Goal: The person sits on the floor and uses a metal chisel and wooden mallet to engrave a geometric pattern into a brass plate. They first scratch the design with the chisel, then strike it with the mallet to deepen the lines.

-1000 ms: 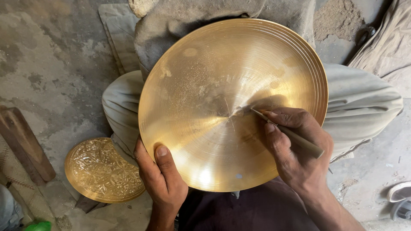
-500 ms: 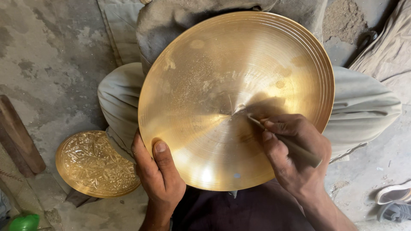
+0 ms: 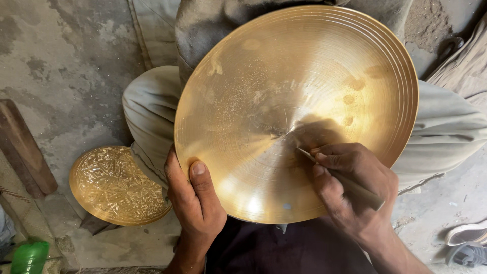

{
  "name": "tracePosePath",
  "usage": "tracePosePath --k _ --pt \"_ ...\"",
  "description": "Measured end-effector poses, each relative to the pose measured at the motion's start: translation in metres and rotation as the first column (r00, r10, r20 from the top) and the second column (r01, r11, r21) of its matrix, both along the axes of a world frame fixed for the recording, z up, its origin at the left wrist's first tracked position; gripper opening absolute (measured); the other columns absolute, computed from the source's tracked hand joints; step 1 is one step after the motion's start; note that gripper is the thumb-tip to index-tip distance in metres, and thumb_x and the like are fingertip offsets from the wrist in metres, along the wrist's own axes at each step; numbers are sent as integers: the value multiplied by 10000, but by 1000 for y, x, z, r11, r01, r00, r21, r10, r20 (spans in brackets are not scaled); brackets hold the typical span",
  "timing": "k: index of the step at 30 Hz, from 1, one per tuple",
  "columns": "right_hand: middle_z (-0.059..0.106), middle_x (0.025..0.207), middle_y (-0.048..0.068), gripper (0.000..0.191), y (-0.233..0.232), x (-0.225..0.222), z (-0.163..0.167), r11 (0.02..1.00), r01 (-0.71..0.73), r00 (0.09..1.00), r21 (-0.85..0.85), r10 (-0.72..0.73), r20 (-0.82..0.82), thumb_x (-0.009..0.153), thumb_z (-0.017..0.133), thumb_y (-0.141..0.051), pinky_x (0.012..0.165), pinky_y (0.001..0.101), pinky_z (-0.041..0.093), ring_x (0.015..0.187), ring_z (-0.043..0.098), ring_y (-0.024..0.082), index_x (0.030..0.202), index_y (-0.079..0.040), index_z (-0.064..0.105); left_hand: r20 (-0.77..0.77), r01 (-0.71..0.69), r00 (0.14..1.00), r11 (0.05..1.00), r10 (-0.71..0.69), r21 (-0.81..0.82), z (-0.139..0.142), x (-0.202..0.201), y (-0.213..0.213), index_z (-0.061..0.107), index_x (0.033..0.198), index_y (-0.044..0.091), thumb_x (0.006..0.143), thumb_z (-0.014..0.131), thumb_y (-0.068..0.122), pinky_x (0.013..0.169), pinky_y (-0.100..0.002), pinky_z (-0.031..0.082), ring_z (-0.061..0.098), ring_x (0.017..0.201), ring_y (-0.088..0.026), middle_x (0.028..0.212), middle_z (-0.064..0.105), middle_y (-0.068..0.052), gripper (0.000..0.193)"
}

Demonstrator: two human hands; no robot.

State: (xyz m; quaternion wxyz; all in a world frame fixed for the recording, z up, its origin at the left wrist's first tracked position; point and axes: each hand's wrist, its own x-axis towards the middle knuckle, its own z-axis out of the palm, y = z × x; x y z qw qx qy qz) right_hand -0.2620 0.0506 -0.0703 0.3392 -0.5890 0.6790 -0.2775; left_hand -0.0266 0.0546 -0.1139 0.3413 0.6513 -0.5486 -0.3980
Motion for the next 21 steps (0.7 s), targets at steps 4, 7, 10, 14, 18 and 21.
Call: tracePosePath --k 4,7,10,14,18,21 --pt "747 981 132 79 1 -1 -3 999 -51 998 -10 51 37 881 712 -22 784 300 627 922 778 231 946 16 690 -3 9 1000 1000 -9 -11 -3 0 2 365 1495 -95 1167 371 202 959 -361 526 638 1115 -240 1272 626 -200 442" --pt "746 967 135 79 3 -4 -5 997 -69 998 -20 70 12 876 719 -23 767 295 629 902 777 229 937 21 693 -12 10 1000 1000 -10 -3 -1 0 0 355 1494 -92 1162 364 200 924 -356 539 640 1093 -225 1240 625 -209 443" --pt "738 996 144 119 6 -9 -4 999 -30 990 -11 31 140 885 697 -26 773 278 615 892 757 208 985 36 681 3 16 1000 997 -17 81 8 5 -15 416 1461 -79 1131 393 251 842 -339 543 673 992 -193 1139 667 -155 468" --pt "720 976 188 146 13 -17 6 941 329 914 84 -340 222 905 619 -13 697 292 587 780 694 200 1009 82 657 -125 120 983 986 -135 -119 18 26 -66 591 1356 -26 1218 438 281 853 -281 513 631 969 -165 1114 661 -109 369" --pt "697 1048 187 97 24 -27 27 937 347 866 -30 -309 393 1075 652 -10 851 285 614 923 737 205 1068 68 595 121 257 962 962 -245 -94 15 29 -101 667 1311 -4 1077 662 225 678 -259 488 588 750 -116 967 684 -60 327" --pt "691 1071 202 83 32 -33 41 883 470 839 -14 -441 319 1080 620 26 887 303 604 962 739 230 1111 79 564 139 51 989 998 -45 -38 13 16 -75 662 1359 12 1084 643 187 643 -279 441 516 703 -123 850 630 -57 327"
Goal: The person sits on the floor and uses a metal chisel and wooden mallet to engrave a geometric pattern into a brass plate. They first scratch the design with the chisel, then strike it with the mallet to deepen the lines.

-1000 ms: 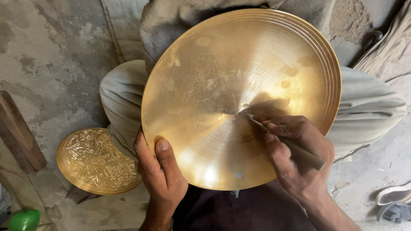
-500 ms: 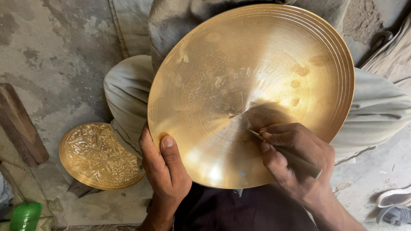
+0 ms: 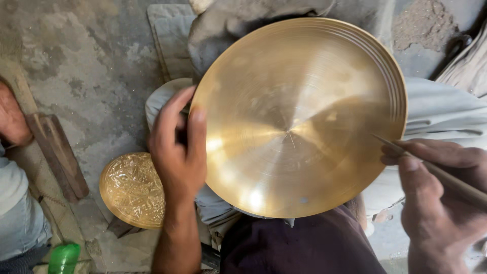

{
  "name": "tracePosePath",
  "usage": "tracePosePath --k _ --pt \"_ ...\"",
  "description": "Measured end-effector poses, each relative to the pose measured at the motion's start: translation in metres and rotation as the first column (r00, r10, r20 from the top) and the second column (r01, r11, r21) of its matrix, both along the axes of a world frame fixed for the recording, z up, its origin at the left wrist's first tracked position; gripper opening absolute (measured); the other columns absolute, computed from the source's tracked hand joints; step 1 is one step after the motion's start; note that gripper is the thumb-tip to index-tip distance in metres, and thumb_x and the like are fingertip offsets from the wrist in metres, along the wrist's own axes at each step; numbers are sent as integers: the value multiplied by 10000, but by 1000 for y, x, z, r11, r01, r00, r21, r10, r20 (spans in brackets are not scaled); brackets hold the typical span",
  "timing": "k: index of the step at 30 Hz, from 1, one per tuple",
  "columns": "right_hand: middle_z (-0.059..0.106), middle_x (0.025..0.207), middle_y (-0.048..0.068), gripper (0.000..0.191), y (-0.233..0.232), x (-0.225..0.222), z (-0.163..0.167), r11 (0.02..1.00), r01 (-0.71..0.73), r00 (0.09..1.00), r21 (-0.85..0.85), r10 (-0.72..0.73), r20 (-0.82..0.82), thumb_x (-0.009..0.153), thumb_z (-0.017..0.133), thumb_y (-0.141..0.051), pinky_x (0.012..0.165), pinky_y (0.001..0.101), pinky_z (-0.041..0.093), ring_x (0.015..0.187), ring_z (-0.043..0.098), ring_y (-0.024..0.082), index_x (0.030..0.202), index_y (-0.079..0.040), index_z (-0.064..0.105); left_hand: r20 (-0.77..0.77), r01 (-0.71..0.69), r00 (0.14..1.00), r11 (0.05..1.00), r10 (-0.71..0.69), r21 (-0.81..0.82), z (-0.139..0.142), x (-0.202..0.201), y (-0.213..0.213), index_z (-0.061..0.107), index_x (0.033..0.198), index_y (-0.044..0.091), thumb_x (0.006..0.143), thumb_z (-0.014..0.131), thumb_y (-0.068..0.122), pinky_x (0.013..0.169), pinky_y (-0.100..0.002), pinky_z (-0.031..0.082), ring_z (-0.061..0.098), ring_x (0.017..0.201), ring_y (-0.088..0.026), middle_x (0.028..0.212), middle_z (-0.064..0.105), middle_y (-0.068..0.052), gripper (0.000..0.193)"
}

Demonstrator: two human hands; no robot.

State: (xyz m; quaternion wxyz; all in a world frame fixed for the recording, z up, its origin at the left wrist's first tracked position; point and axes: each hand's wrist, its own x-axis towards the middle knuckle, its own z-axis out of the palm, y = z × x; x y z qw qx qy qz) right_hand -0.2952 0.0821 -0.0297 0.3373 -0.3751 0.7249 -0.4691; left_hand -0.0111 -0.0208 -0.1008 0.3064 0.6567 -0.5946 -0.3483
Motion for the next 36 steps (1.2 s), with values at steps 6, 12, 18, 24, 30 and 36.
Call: tracePosePath --k 6,12,18,24,30,36 --pt "717 1099 217 159 15 1 4 1000 -7 999 -8 8 40 1107 682 -25 928 291 616 1000 749 223 1074 61 552 -254 -132 953 983 162 131 6 -33 122 232 1563 -80 1109 516 182 851 -300 543 644 1056 -180 1287 591 -189 597" --pt "733 1092 196 199 6 24 -18 981 -78 991 179 57 121 992 676 -60 842 294 615 977 741 203 1134 67 620 -72 -130 988 987 136 90 5 -18 118 216 1553 -76 993 636 199 761 -337 506 604 962 -209 1181 567 -201 752" --pt "767 1048 145 172 -25 27 -24 949 -198 977 246 212 -31 985 632 -57 805 255 620 933 755 153 1109 61 648 -58 -8 998 1000 8 -3 -6 -12 65 353 1550 -60 1165 480 247 934 -326 545 638 1150 -202 1307 594 -171 509" --pt "752 1078 145 132 -35 22 -36 949 -222 956 222 257 -145 970 643 -34 785 259 588 904 726 152 1071 52 649 -286 -65 951 982 115 179 -13 -16 62 464 1433 -64 1141 434 244 878 -302 523 600 1009 -155 1161 632 -126 425" --pt "742 1091 147 120 -31 20 -43 954 -233 952 189 263 -156 973 648 -37 789 258 602 927 737 154 1060 45 639 -322 -80 937 981 135 177 -18 -17 64 393 1493 -79 1143 426 234 940 -305 515 596 1092 -167 1251 609 -143 471" --pt "743 1081 158 121 -32 18 -44 950 -248 943 188 281 -179 974 637 -38 780 266 603 911 742 166 1057 51 635 -293 -80 948 986 121 149 -22 -17 67 364 1520 -89 1150 417 226 969 -326 524 604 1136 -192 1306 597 -168 489"
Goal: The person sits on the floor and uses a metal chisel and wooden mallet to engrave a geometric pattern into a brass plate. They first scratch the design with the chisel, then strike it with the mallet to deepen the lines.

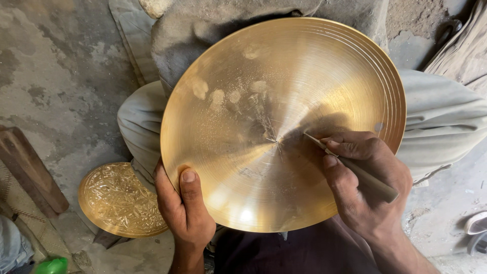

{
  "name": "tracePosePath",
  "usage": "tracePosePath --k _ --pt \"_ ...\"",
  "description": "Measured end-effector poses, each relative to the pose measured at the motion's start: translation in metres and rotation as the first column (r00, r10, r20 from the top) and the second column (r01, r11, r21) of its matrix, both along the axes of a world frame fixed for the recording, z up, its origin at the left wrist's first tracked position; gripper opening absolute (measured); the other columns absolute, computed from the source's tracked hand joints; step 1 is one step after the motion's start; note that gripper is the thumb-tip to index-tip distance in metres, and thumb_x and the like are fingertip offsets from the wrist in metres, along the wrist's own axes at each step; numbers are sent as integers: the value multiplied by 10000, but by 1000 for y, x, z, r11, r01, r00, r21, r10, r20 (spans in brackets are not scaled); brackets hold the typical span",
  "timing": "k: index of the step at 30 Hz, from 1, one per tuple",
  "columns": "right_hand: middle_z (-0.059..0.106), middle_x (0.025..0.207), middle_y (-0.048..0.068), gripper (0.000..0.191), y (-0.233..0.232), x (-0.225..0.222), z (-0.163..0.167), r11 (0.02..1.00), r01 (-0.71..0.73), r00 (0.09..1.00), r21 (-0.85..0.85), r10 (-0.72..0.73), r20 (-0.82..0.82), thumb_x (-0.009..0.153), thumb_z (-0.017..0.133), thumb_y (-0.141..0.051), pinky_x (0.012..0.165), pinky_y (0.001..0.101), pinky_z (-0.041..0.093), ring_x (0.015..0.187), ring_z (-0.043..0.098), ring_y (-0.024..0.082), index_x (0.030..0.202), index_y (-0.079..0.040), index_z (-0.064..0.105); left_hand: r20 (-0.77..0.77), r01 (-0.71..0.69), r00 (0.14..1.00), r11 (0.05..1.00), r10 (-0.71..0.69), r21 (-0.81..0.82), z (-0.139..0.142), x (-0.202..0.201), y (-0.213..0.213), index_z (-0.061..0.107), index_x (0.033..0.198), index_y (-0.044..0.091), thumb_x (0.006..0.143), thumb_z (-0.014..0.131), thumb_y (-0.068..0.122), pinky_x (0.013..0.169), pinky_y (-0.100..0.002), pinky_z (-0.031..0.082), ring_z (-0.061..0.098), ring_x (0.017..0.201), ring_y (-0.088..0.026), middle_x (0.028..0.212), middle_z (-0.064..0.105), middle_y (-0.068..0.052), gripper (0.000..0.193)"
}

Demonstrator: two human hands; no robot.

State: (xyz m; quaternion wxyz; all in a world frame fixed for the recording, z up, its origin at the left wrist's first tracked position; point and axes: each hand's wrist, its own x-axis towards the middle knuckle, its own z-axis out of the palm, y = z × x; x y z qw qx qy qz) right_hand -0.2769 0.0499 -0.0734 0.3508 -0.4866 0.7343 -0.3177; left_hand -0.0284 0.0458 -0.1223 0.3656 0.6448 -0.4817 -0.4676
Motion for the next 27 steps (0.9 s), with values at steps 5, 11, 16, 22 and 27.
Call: tracePosePath --k 5,11,16,22,27 --pt "725 1020 144 68 0 -3 -5 984 -144 990 -106 143 -12 968 645 -44 745 245 641 902 768 171 993 19 645 4 12 1000 1000 -12 1 -1 1 1 361 1521 -87 1150 412 232 957 -327 532 613 1138 -198 1309 599 -175 491" --pt "723 955 153 109 3 -2 -5 997 -72 997 1 72 4 916 619 -46 681 265 609 809 746 179 957 54 631 2 27 1000 1000 -27 -4 -1 2 0 356 1522 -86 1155 401 233 964 -334 534 604 1156 -203 1317 582 -182 488" --pt "723 980 147 60 0 -2 -5 973 -212 977 -87 211 -23 900 643 -25 754 279 643 931 774 213 939 20 636 -8 22 1000 1000 -22 3 -3 4 1 366 1510 -80 1152 400 239 928 -326 538 607 1118 -193 1279 590 -173 481" --pt "728 949 153 63 -1 3 -4 963 -262 963 -59 257 -76 847 673 2 698 290 626 868 775 208 894 19 633 15 27 1000 1000 -27 5 -2 3 -1 383 1496 -85 1158 397 235 923 -318 528 597 1092 -189 1253 596 -161 466" --pt "721 961 136 76 0 2 -4 955 -284 959 -79 283 -30 845 670 1 708 290 625 874 771 204 908 8 628 -44 9 999 999 -8 32 -3 4 -1 372 1481 -91 1147 398 237 894 -309 525 600 1055 -176 1220 605 -148 469"
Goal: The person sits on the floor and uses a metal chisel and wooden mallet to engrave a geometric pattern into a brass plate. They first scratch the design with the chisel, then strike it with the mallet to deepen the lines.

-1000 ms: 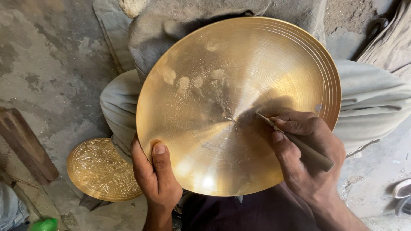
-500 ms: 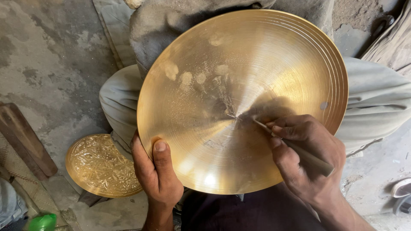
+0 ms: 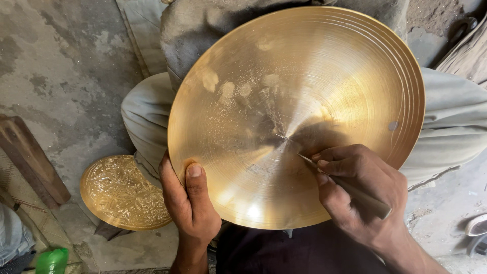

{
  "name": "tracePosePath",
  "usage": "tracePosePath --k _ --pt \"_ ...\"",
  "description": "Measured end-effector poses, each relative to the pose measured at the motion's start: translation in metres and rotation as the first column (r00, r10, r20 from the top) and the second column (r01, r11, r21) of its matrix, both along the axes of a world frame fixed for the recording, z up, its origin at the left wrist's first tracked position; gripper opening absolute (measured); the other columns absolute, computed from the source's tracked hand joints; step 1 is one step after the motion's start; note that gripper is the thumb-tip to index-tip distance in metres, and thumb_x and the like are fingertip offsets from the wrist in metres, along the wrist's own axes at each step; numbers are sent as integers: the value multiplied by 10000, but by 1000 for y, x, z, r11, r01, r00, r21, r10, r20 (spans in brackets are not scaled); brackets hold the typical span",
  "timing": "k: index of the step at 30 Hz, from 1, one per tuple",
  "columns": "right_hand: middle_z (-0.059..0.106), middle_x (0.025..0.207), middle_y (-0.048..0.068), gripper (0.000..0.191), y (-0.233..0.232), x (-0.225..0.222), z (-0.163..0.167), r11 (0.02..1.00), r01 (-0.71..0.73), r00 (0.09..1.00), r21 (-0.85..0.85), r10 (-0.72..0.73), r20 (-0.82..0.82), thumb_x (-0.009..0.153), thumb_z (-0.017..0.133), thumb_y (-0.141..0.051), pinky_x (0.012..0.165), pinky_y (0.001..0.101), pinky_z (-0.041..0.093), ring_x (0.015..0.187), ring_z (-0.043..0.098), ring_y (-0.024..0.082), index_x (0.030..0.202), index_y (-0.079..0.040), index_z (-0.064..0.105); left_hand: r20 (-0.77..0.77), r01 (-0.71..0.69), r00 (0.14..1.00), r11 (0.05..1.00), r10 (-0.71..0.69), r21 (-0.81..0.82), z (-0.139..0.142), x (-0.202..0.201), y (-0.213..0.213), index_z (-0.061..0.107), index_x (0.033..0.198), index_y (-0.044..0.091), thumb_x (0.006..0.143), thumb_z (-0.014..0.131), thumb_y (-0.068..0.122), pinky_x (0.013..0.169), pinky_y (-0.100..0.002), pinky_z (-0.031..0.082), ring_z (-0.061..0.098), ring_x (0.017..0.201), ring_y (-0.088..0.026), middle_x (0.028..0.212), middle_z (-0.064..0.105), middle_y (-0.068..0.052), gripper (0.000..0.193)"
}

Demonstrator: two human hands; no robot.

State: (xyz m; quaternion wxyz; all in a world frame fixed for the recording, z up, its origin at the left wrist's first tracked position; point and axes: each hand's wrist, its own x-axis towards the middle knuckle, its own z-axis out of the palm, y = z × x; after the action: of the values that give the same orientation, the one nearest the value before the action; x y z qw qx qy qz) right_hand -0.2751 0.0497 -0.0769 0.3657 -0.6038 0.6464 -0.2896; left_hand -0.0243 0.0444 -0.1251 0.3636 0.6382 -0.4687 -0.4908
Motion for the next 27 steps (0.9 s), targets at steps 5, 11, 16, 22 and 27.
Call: tracePosePath --k 5,11,16,22,27 --pt "729 949 157 63 2 0 -3 999 -44 999 1 44 -12 843 658 -13 689 301 629 859 780 222 891 16 630 46 22 999 1000 -21 -11 -2 3 6 422 1445 -73 1153 401 228 885 -306 517 585 1040 -161 1190 597 -136 420" --pt "707 979 194 74 12 -13 -3 976 216 944 -33 -200 262 968 588 -41 625 256 609 750 764 195 949 28 610 72 152 987 982 -144 -115 12 24 -40 484 1474 -14 1151 432 236 711 -259 497 601 866 -86 1142 656 -109 413" --pt "696 988 209 104 31 -27 18 932 363 907 12 -356 223 1037 622 1 760 280 622 852 741 224 992 90 590 320 91 944 996 -79 -24 11 16 -55 500 1506 -7 1108 482 235 624 -284 444 587 766 -141 1041 655 -172 466" --pt "688 1058 210 83 37 -25 29 881 473 837 10 -452 307 1048 629 38 828 264 586 931 736 217 1030 86 565 169 -44 985 997 32 65 29 -17 63 257 1555 -83 1054 504 170 647 -247 501 643 823 -115 1066 689 -162 614" --pt "699 1088 220 119 32 -17 32 895 404 852 189 -443 279 1013 615 9 856 289 612 962 734 221 1079 106 604 129 -81 988 996 84 -27 33 0 71 204 1593 -50 1053 580 191 635 -230 459 590 800 -107 1101 675 -153 701"
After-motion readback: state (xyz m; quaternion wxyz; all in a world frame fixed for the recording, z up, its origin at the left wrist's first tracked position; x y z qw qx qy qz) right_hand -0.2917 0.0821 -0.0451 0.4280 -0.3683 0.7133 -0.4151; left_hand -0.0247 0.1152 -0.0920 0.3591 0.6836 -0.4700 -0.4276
